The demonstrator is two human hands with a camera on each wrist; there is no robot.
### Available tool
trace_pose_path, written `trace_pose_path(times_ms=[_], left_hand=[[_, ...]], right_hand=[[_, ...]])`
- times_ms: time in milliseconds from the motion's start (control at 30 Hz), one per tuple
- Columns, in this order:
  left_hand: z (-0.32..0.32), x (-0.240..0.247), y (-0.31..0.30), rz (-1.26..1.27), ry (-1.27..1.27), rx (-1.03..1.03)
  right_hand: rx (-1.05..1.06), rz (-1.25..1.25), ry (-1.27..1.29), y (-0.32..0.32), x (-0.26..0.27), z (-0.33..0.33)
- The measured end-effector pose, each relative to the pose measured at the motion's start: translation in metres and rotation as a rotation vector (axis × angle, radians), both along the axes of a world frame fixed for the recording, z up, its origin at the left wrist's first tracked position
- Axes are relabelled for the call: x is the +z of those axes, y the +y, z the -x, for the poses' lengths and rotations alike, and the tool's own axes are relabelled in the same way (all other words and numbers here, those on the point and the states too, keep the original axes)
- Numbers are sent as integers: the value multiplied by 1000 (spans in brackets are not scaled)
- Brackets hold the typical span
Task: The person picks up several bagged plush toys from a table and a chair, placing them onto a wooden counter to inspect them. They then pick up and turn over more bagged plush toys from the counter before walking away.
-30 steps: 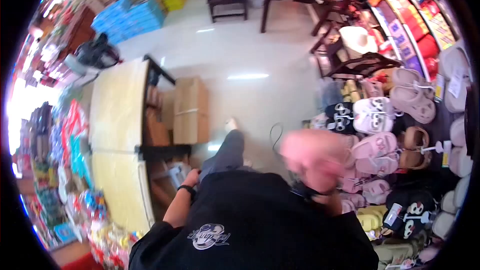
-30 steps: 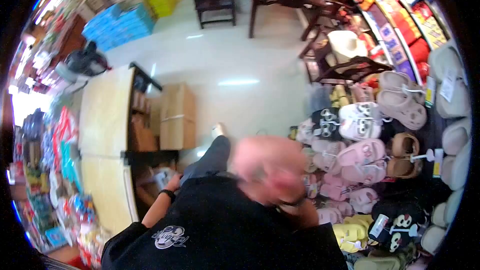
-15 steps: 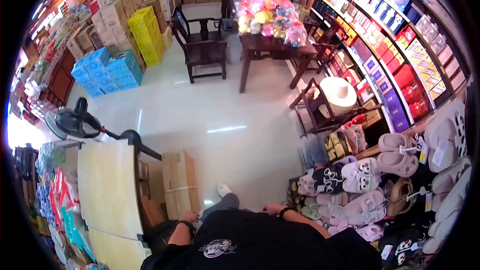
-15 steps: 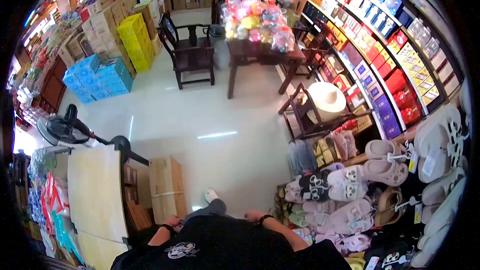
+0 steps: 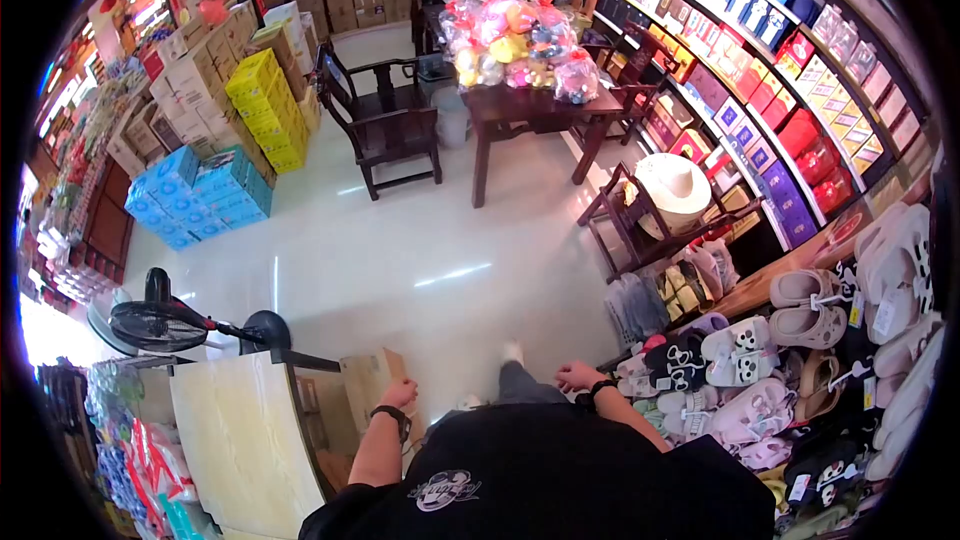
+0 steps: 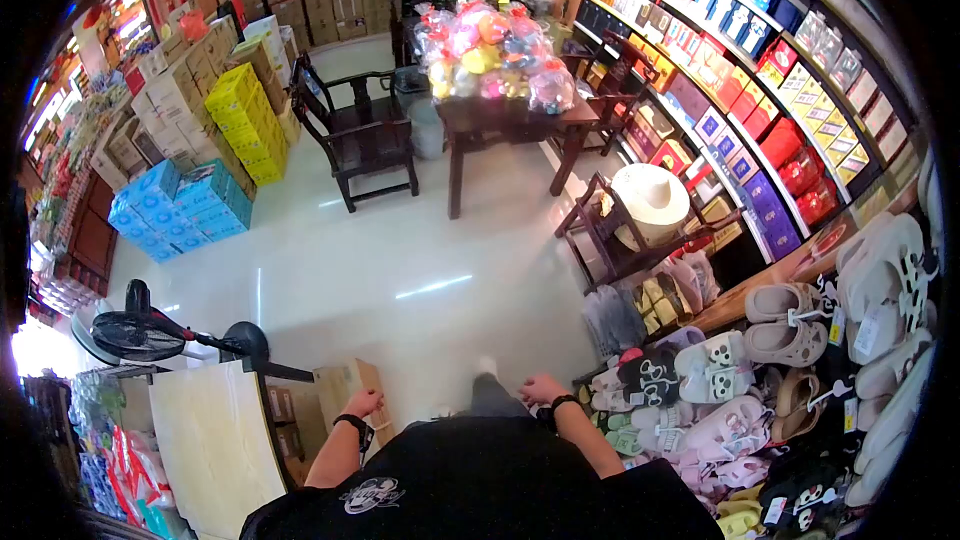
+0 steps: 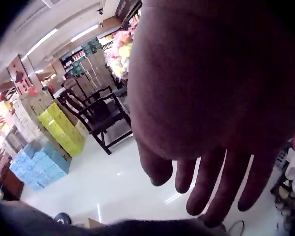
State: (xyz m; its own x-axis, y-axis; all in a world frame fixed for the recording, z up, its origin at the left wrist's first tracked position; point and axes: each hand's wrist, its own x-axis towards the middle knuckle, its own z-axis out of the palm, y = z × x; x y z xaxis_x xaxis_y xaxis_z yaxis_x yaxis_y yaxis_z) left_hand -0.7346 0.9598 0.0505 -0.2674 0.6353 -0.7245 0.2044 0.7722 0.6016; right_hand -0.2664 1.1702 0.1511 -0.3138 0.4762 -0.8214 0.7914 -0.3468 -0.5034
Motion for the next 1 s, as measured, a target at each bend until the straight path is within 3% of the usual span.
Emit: trace_pose_path(times_ms=[167, 267, 367, 400, 467, 533, 567, 633, 667, 700, 733, 767, 833, 867, 900, 967, 1000], left_hand=[[-1, 11, 4, 40, 101, -133], [-7, -29, -33, 77, 73, -84], [-7, -46, -75, 215, 128, -84], [-3, -53, -85, 291, 142, -121], [3, -41, -109, 152, 126, -272], [6, -24, -116, 232, 339, -648], [4, -1, -109, 418, 311, -588], [8, -6, -105, 335, 298, -576], [12, 0, -97, 269, 226, -574], [16, 2, -88, 206, 151, -571], [22, -1, -71, 188, 213, -720], [33, 2, -57, 247, -40, -336], [56, 4, -10, 318, -513, 456], [67, 10, 14, 166, -51, -89], [84, 24, 40, 107, 580, -533], [112, 25, 94, 9, 633, -515], [118, 28, 122, -21, 386, -110]], right_hand=[[-86, 81, -81, 17, -17, -23], [-193, 195, -105, 32, -48, -45], [-116, 250, -208, 65, -56, -46], [50, 224, -294, 84, -65, -38], [151, 196, -319, 124, -52, -5], [182, 176, -270, 164, -52, 33], [157, 159, -207, 191, -59, 55], [91, 140, -92, 242, -78, 92], [441, -79, -141, 270, -100, 113], [313, -77, -52, 287, -88, 140], [181, -74, 37, 303, -78, 177], [96, -84, 118, 313, -57, 209], [196, -148, 240, 340, -38, 258], [208, -145, 296, 348, -34, 276], [217, -134, 346, 350, -34, 284], [286, -100, 306, 356, -28, 286], [328, -94, 289, 363, -23, 285]])
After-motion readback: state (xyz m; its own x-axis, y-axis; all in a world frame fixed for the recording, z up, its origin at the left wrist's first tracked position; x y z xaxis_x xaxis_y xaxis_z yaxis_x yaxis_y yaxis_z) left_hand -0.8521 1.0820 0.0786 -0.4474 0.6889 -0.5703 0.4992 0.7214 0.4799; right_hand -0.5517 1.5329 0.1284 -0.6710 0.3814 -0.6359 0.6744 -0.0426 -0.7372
